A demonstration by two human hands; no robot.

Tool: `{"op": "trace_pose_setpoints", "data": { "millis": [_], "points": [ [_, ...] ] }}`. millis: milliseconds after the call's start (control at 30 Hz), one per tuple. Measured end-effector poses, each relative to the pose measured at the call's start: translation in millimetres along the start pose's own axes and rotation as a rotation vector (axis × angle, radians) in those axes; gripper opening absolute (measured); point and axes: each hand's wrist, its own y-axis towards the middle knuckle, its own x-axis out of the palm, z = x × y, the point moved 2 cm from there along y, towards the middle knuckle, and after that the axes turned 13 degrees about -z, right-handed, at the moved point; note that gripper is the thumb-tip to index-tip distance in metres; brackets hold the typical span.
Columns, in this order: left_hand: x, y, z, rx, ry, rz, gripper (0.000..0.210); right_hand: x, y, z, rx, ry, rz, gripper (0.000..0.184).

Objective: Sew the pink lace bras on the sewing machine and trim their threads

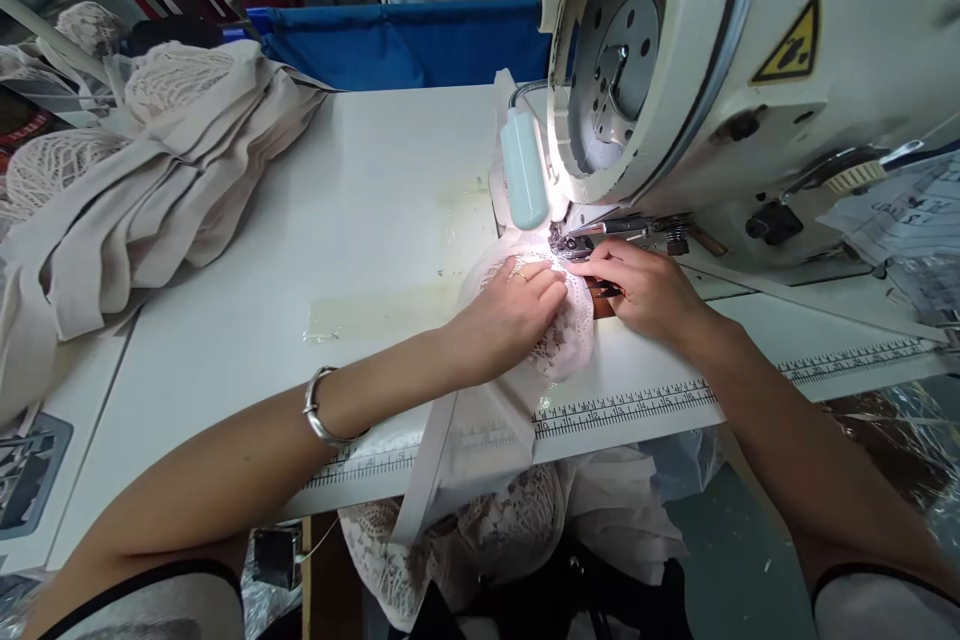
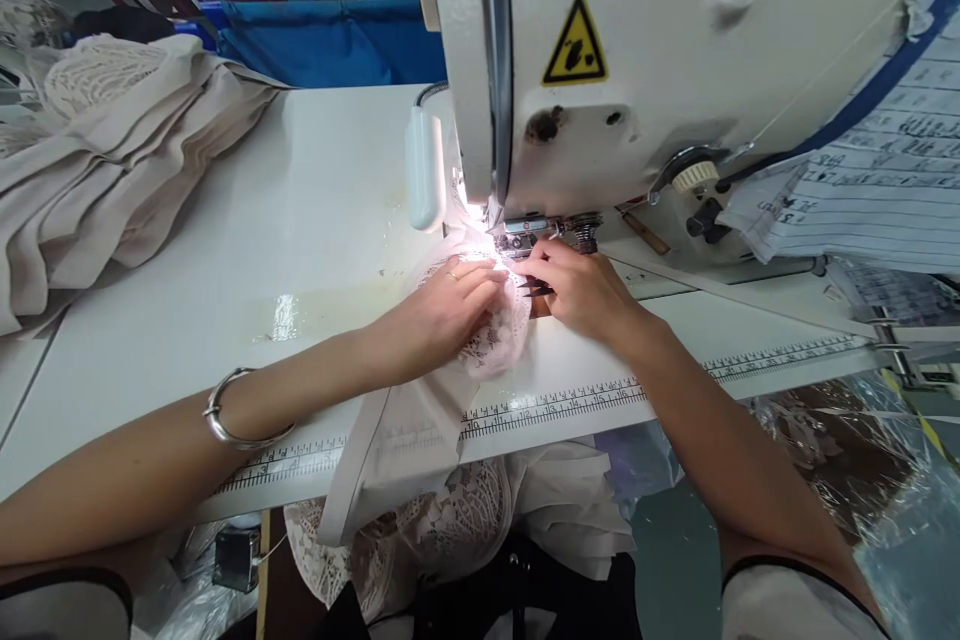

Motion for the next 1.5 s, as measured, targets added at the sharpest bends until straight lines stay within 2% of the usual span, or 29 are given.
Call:
{"op": "trace_pose_setpoints", "data": {
  "millis": [100,367,533,633,767,1000,1133,1200,1367,1500],
  "points": [
    [5.6,3.0,6.3,-0.027,0.064,-0.003,0.038,1.1,0.4,0.6,0.013,0.016,0.003,0.031],
    [6.1,11.5,10.7,-0.088,0.036,-0.042,0.048,-1.2,-1.1,3.1,-0.032,0.015,-0.061,0.028],
    [7.8,8.2,13.7,-0.103,0.064,-0.019,0.055,-5.5,-4.6,6.3,0.018,-0.069,-0.047,0.028],
    [8.7,5.3,14.3,-0.099,0.062,0.0,0.049,-5.3,-2.3,2.9,-0.074,-0.147,-0.05,0.029],
    [9.6,3.2,8.9,-0.041,0.047,0.04,0.047,-5.2,1.4,-2.3,-0.182,-0.207,-0.046,0.037],
    [-2.4,5.8,-19.6,0.082,-0.012,0.052,0.038,-5.2,1.6,-1.5,-0.177,-0.2,-0.036,0.032],
    [-9.5,8.5,-38.2,0.115,-0.115,0.021,0.04,-3.1,1.1,-1.6,-0.184,-0.21,-0.04,0.05],
    [-10.2,9.3,-42.6,0.098,-0.131,0.019,0.039,-2.4,0.7,-2.0,-0.193,-0.218,-0.052,0.054],
    [-11.1,8.8,-36.2,0.044,0.027,0.05,0.035,-0.6,0.2,-0.9,-0.179,-0.217,-0.049,0.053],
    [-13.3,6.3,-27.6,0.222,0.092,-0.031,0.044,1.8,1.2,2.6,-0.143,-0.136,-0.064,0.048]
  ]
}}
